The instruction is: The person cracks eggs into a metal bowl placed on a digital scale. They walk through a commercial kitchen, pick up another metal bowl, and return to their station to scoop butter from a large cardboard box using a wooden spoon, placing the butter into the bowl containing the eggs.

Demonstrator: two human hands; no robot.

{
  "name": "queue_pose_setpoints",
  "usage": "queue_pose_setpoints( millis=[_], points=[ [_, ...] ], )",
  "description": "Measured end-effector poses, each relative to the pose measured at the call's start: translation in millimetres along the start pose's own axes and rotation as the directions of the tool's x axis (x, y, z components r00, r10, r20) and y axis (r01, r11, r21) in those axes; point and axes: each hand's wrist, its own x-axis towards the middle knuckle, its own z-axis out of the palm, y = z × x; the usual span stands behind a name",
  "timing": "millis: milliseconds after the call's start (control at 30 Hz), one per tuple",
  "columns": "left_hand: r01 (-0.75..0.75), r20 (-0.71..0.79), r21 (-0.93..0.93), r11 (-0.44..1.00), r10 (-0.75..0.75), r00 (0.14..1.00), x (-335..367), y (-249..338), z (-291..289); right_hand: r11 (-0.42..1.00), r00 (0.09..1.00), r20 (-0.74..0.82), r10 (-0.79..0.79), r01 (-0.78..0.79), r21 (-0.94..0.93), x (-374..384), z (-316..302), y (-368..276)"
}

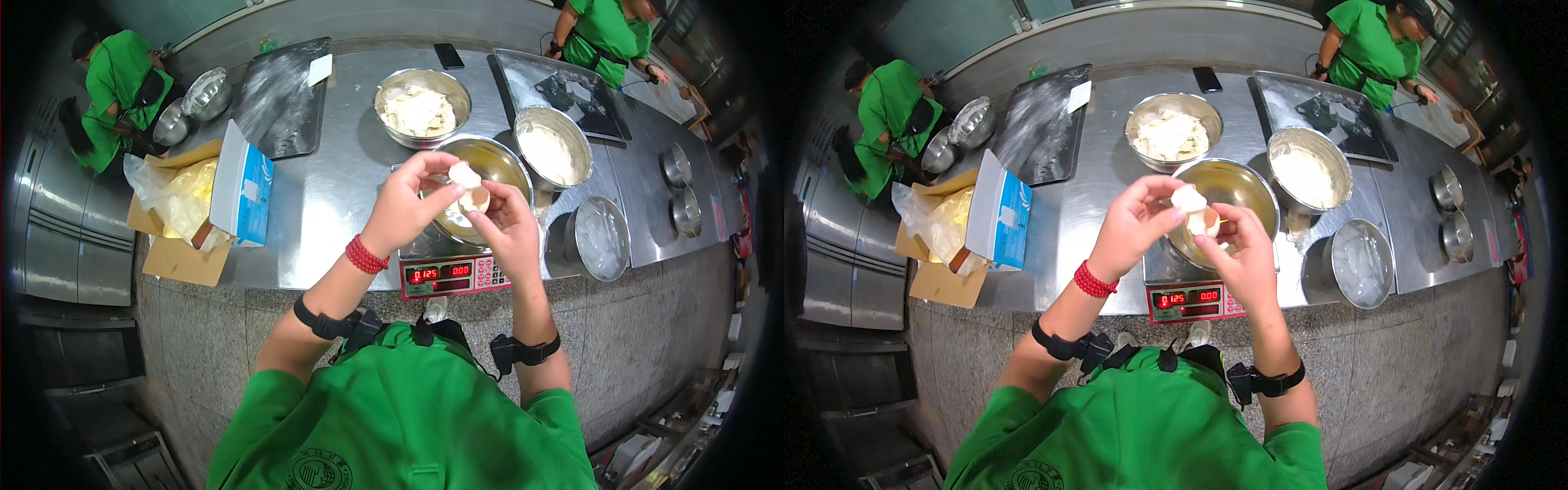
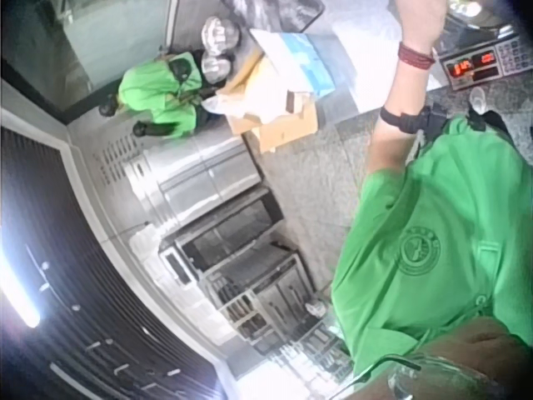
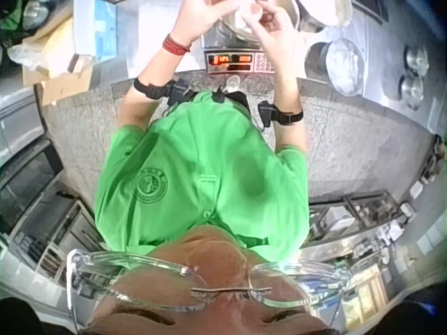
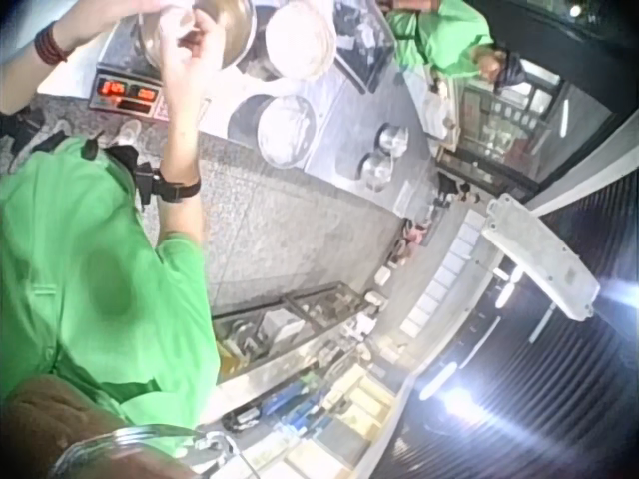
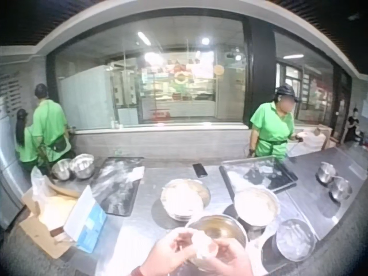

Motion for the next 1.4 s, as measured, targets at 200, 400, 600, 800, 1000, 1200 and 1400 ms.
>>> queue_pose_setpoints(
  millis=[200, 400, 600, 800, 1000, 1200, 1400],
  points=[
    [-0.049, -0.034, 0.462, 0.885, 0.073, 0.997, -43, 20, -33, 0.997, 0.996, 0.068, -0.050, 0.054, -0.062, -3, 61, -2],
    [0.036, -0.099, 0.481, 0.876, 0.014, 0.995, -94, 29, -89, 0.998, 0.986, 0.161, -0.038, 0.047, -0.051, -13, 119, 18],
    [0.236, -0.224, 0.366, 0.900, -0.160, 0.961, -174, -9, -159, 0.972, 0.959, 0.280, -0.029, 0.093, -0.217, -46, 188, 76],
    [0.542, -0.541, 0.534, 0.648, -0.230, 0.809, -286, -65, -224, 0.930, 0.940, 0.318, 0.128, -0.002, -0.367, -77, 245, 166],
    [0.627, -0.716, 0.268, 0.731, -0.285, 0.638, -373, -61, -277, 0.877, 0.903, 0.413, 0.118, 0.101, -0.471, -74, 307, 187],
    [0.593, -0.743, 0.223, 0.774, -0.258, 0.617, -410, -63, -295, 0.822, 0.887, 0.460, 0.053, 0.223, -0.524, -66, 338, 203],
    [0.586, -0.669, 0.255, 0.769, -0.297, 0.681, -368, -70, -286, 0.801, 0.884, 0.462, 0.072, 0.225, -0.554, -68, 342, 201]
  ],
)
